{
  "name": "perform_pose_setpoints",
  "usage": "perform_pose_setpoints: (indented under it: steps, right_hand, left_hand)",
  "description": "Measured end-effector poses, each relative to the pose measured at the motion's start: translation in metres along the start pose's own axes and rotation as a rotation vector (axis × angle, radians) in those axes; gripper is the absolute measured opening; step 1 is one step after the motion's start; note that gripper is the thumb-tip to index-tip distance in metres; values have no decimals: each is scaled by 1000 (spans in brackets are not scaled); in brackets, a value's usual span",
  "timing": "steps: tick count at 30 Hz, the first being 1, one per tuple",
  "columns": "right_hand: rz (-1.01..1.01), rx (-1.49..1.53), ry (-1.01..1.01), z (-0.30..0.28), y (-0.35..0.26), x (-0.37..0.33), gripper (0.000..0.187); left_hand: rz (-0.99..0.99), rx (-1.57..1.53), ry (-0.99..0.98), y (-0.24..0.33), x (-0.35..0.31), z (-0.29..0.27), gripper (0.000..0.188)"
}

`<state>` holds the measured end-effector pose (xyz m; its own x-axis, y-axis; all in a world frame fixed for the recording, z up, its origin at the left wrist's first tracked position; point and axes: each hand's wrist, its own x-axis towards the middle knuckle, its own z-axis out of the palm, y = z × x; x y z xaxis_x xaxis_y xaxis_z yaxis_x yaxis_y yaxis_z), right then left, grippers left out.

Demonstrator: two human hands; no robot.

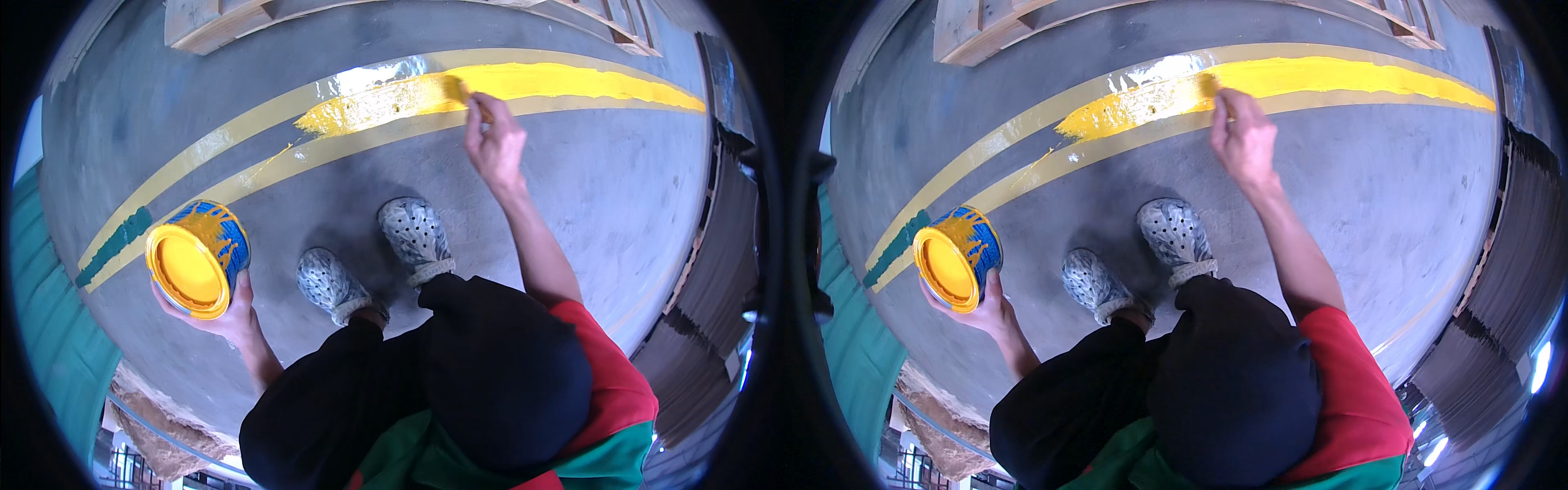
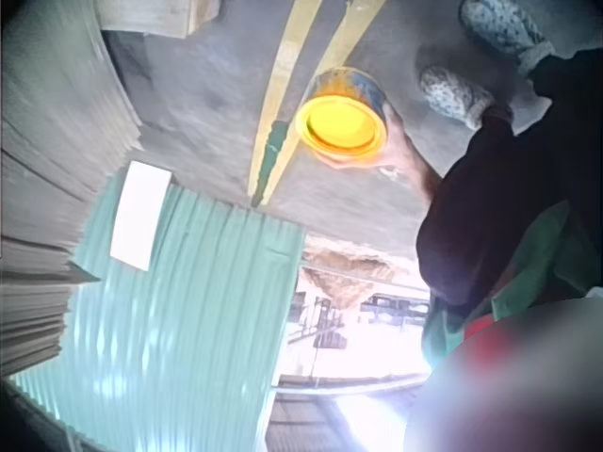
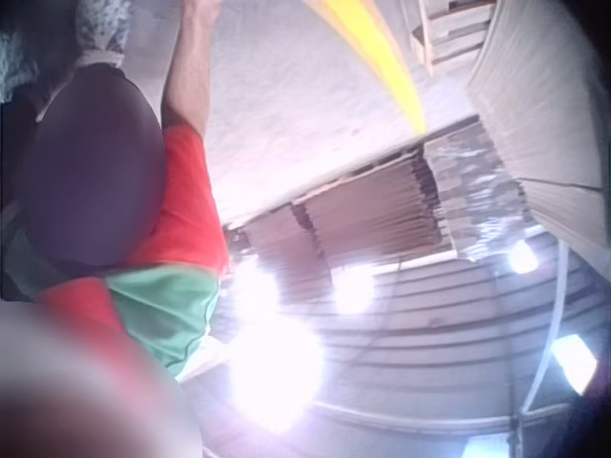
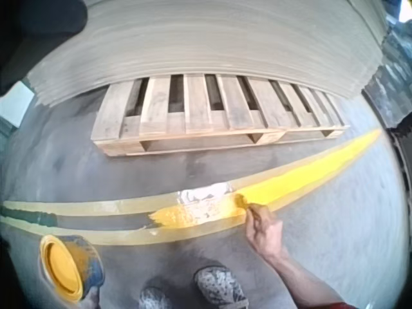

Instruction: The person paints yellow lines on a concrete floor using a paintbrush and a small paint can. They repeatedly dip the brush into the can and apply paint along pre-marked lines, occasionally walking to reach new sections.

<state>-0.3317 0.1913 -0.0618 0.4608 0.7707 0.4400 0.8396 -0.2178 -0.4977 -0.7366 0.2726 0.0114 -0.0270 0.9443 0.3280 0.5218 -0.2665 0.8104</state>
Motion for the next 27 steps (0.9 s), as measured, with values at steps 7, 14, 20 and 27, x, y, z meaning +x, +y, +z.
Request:
perform_pose_setpoints:
  steps: [7,14,20,27]
  right_hand:
    - [-93,180,-171,40,-58,-22,14]
    - [79,339,-150,39,-62,-26,12]
    - [-4,163,-34,11,-34,-12,13]
    - [2,285,-97,21,-55,-22,15]
  left_hand:
    - [10,5,-15,1,1,3,119]
    - [10,-18,-19,2,5,4,120]
    - [-46,-47,-12,2,0,4,120]
    - [-9,37,-27,4,2,2,119]
